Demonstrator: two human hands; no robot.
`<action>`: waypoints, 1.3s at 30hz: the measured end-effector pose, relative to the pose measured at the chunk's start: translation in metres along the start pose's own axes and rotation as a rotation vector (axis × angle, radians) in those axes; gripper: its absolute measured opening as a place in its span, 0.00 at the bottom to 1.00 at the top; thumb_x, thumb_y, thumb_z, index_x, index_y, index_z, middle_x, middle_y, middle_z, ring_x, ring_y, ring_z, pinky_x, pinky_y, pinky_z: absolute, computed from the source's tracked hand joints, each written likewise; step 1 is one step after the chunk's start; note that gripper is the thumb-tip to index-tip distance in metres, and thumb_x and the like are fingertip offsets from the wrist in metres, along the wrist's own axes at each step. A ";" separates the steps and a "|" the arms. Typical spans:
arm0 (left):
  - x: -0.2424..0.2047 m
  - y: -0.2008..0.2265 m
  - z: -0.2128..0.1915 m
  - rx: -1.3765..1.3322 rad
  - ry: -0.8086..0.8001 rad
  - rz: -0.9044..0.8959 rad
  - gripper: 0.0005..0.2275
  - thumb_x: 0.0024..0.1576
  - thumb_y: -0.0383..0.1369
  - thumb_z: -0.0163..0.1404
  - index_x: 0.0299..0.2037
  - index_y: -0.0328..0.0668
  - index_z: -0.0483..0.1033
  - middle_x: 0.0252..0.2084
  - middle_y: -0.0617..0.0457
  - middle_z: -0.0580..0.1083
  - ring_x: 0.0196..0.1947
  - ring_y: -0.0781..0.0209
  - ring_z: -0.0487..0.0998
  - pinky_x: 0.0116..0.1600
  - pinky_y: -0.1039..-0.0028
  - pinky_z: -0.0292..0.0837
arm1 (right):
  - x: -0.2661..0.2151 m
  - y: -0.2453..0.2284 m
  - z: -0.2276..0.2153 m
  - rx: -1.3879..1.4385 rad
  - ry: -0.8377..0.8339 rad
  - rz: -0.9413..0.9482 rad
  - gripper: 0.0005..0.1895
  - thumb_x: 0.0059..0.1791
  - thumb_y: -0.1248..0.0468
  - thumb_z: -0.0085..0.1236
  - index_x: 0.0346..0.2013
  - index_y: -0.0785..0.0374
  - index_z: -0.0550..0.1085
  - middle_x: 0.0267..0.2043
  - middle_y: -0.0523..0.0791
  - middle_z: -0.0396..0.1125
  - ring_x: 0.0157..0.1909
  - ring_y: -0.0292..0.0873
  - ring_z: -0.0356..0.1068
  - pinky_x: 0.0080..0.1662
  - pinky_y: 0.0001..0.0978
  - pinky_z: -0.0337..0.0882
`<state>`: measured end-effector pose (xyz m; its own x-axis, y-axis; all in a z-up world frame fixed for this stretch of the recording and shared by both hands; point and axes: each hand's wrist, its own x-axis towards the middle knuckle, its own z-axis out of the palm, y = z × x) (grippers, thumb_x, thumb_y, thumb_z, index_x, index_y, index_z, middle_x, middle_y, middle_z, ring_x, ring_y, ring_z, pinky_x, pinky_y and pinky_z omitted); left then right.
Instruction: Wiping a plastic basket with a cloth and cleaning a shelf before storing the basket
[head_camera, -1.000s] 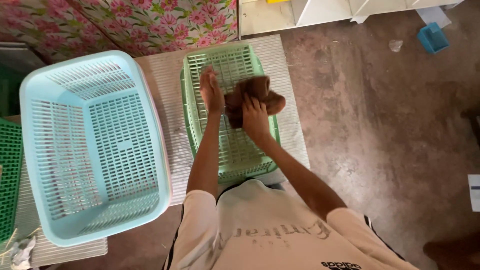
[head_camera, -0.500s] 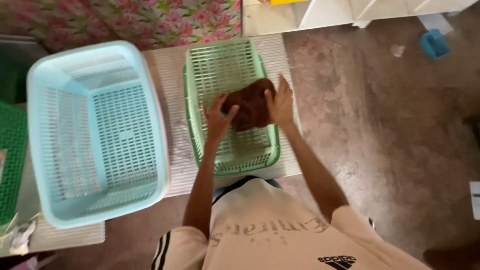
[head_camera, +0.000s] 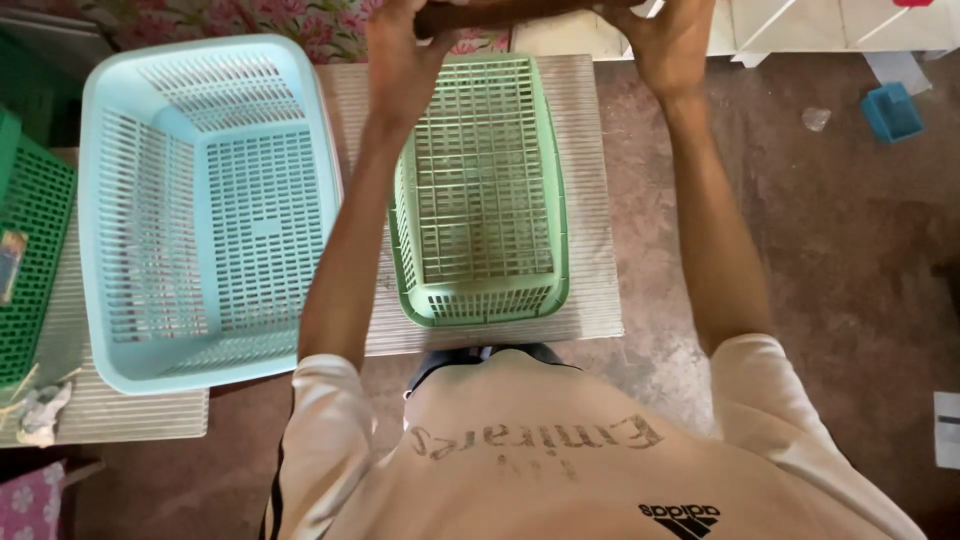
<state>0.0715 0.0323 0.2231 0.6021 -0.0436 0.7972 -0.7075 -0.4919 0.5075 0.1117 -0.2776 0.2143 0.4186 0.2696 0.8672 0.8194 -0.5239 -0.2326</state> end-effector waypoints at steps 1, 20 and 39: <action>0.002 0.010 -0.009 -0.020 -0.074 -0.017 0.16 0.48 0.18 0.65 0.45 0.39 0.80 0.42 0.52 0.81 0.38 0.58 0.81 0.48 0.70 0.77 | 0.001 -0.012 -0.007 -0.012 -0.038 0.017 0.23 0.48 0.82 0.77 0.50 0.68 0.72 0.39 0.50 0.72 0.35 0.45 0.72 0.36 0.33 0.77; -0.228 -0.138 0.120 0.568 -0.484 -0.375 0.23 0.68 0.46 0.40 0.73 0.57 0.61 0.79 0.51 0.50 0.79 0.46 0.47 0.76 0.43 0.40 | -0.177 -0.031 0.175 -0.432 -0.914 0.472 0.44 0.56 0.29 0.34 0.80 0.45 0.42 0.83 0.43 0.26 0.83 0.53 0.24 0.76 0.64 0.27; -0.243 -0.111 0.120 0.188 -0.033 -0.507 0.22 0.60 0.30 0.46 0.67 0.49 0.67 0.77 0.49 0.52 0.77 0.44 0.52 0.74 0.48 0.53 | -0.232 -0.098 0.152 -0.545 -0.422 0.231 0.19 0.57 0.57 0.51 0.62 0.54 0.72 0.67 0.44 0.67 0.67 0.47 0.64 0.56 0.49 0.66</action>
<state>0.0476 -0.0071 -0.0664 0.8645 0.2140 0.4548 -0.2483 -0.6050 0.7565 -0.0061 -0.1664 -0.0315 0.7631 0.3345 0.5530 0.4264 -0.9036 -0.0418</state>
